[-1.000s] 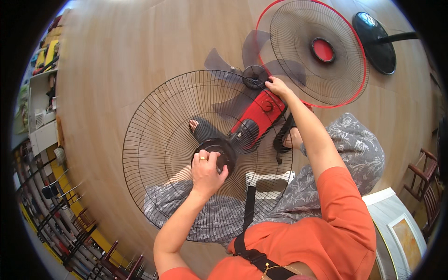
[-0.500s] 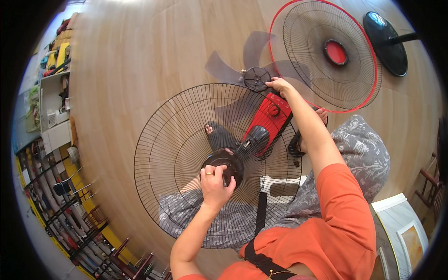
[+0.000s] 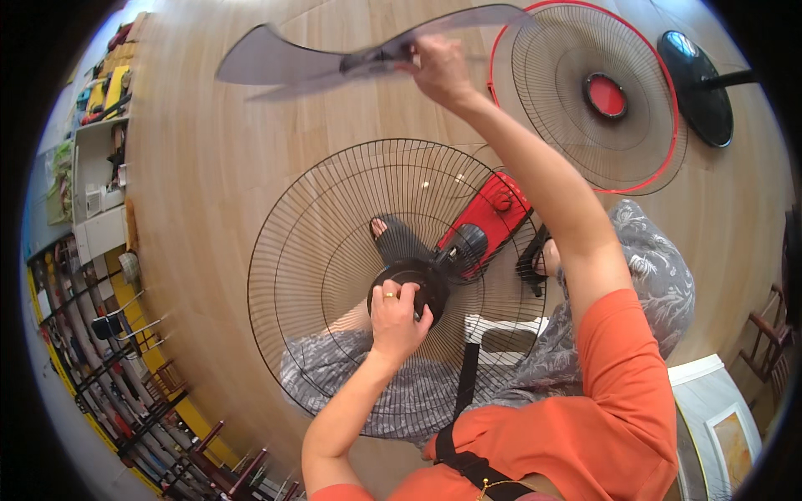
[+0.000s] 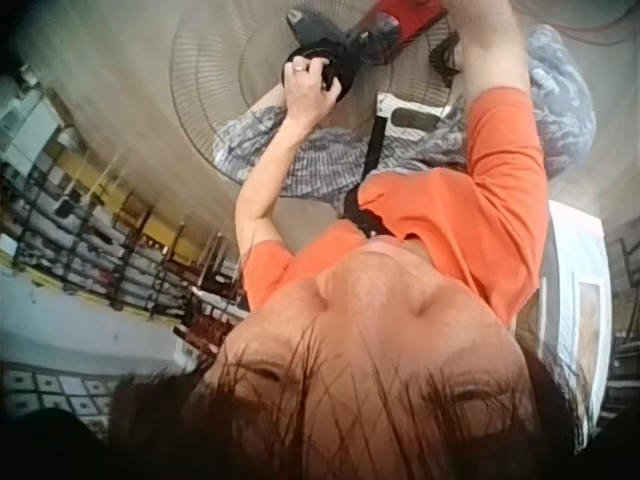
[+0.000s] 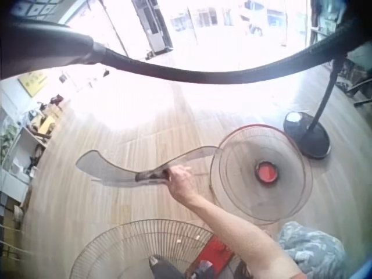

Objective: The person assembles a pedestal fan by attaching the motor housing to the rear guard, securing it with a locking nut, and then mounting the fan blade.

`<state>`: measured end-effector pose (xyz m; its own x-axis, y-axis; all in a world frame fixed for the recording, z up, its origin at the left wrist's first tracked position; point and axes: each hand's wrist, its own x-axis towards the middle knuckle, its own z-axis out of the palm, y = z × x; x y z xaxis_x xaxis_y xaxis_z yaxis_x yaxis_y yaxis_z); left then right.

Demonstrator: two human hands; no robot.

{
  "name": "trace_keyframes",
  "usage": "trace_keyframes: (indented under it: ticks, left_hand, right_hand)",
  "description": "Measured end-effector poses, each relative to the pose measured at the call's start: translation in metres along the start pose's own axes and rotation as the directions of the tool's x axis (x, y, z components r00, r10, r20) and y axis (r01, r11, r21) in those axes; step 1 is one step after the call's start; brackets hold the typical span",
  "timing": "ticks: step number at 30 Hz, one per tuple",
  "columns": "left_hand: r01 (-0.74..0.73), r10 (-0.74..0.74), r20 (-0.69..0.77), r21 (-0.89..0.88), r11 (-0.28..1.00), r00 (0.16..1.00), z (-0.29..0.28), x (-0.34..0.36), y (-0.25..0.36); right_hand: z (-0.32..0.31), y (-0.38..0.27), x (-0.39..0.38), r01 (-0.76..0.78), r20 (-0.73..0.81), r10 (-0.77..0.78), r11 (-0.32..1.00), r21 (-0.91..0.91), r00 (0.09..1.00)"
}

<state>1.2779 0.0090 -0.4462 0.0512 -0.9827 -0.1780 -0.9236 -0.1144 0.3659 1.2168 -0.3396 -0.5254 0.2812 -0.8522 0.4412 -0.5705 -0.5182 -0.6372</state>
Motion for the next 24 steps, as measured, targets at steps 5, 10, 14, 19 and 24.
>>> trace_keyframes:
  ticks: [5, 10, 14, 19, 24]
  left_hand:
    - [-0.047, 0.048, -0.064, 0.019, 0.999, 0.997, 0.005, -0.003, -0.008]
    - [-0.101, 0.103, -0.149, 0.024, 0.995, 0.983, 0.013, -0.008, -0.016]
    - [-0.123, 0.123, -0.034, 0.0, 0.992, 0.992, -0.003, -0.017, -0.026]
    - [-0.045, 0.012, 0.178, 0.178, 0.983, 0.984, -0.05, -0.031, -0.041]
    - [0.005, 0.068, -0.151, 0.442, 0.897, 0.986, -0.105, -0.087, -0.083]
  right_hand:
    - [-0.109, -0.036, 0.022, 0.14, -0.312, -0.13, 0.99, 0.007, 0.941]
    - [-0.183, -0.065, -0.026, -0.106, 0.002, 0.12, 0.875, 0.472, 0.993]
    - [-0.206, -0.097, -0.089, -0.473, 0.541, 0.131, 0.678, 0.563, 0.831]
    - [-0.173, -0.098, -0.158, -0.785, 0.89, 0.064, 0.503, 0.361, 0.451]
    - [-0.145, -0.087, -0.215, -0.834, 0.95, 0.031, 0.488, 0.258, 0.312]
